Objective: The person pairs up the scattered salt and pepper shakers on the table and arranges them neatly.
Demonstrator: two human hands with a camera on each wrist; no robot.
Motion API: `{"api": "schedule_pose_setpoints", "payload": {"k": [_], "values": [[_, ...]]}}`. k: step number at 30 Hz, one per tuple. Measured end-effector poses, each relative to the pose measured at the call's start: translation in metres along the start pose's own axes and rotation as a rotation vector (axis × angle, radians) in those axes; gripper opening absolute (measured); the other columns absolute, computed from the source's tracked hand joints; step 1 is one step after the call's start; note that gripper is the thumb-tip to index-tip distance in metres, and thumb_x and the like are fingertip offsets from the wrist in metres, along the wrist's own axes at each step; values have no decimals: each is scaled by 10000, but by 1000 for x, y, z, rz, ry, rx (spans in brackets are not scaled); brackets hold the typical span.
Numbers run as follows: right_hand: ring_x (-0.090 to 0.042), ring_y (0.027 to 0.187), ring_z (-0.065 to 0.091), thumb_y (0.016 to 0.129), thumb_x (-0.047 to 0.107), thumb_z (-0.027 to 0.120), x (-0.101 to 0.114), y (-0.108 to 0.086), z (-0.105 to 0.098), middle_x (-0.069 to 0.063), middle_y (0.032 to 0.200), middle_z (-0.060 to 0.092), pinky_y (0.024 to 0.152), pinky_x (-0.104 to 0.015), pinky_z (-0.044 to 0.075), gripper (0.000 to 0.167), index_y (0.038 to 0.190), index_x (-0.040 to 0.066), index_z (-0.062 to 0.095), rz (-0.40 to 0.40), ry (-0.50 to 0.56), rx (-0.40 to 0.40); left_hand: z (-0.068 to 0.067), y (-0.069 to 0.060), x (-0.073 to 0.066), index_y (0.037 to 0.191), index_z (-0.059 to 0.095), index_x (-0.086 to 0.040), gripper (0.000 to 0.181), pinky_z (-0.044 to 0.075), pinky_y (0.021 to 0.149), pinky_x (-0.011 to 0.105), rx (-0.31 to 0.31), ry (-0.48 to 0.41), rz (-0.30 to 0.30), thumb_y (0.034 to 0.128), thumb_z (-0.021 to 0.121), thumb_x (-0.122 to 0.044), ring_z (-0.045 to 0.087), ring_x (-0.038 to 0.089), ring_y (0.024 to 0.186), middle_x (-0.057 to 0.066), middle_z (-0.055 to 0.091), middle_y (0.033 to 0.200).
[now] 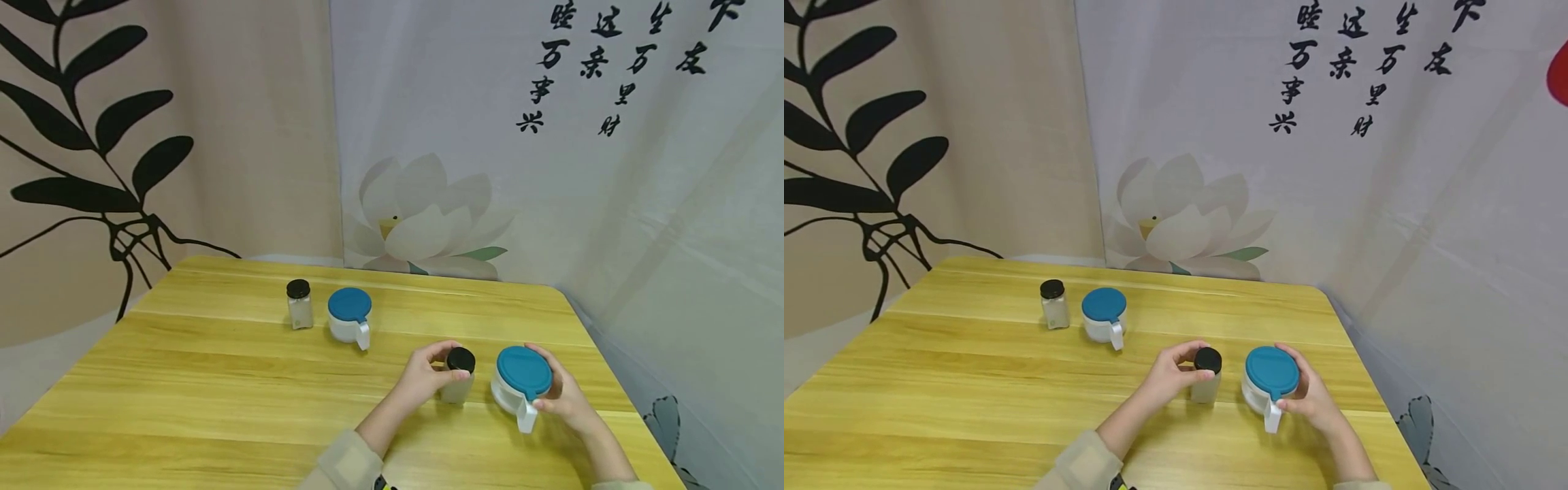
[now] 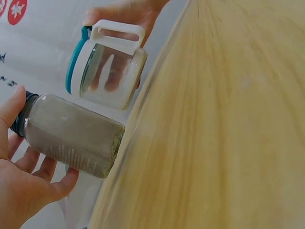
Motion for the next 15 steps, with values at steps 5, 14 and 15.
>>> {"api": "schedule_pose_setpoints", "payload": {"k": [5, 14, 15], "values": [[-174, 1135, 533, 842, 104, 685, -5, -3, -4, -32, 1322, 499, 883, -317, 477, 805, 1474, -42, 208, 19, 6, 3, 4, 11, 24, 1167, 676, -108, 414, 493, 785, 320, -11, 8, 7, 775, 810, -121, 581, 150, 920, -10, 654, 1027], [-173, 1144, 529, 831, 77, 683, -6, -4, -7, -34, 1331, 494, 892, -312, 469, 820, 1466, -74, 185, 23, 11, 2, 11, 11, 23, 1190, 656, -53, 438, 485, 783, 327, -13, -12, -5, 776, 800, -68, 569, 164, 916, 7, 647, 1033], [-172, 1147, 527, 832, 74, 681, -6, -4, -7, -33, 1334, 491, 894, -311, 467, 817, 1466, -72, 188, 23, 12, 5, 12, 11, 23, 1186, 659, -63, 435, 486, 778, 321, -11, -11, -11, 775, 803, -75, 570, 162, 911, 4, 647, 1029]]}}
Point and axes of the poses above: each hand's wrist, its own y-axis towards the middle knuckle, its own z-axis out of the palm, x = y × z, the point moved 9 cm from there along y, towards the middle knuckle
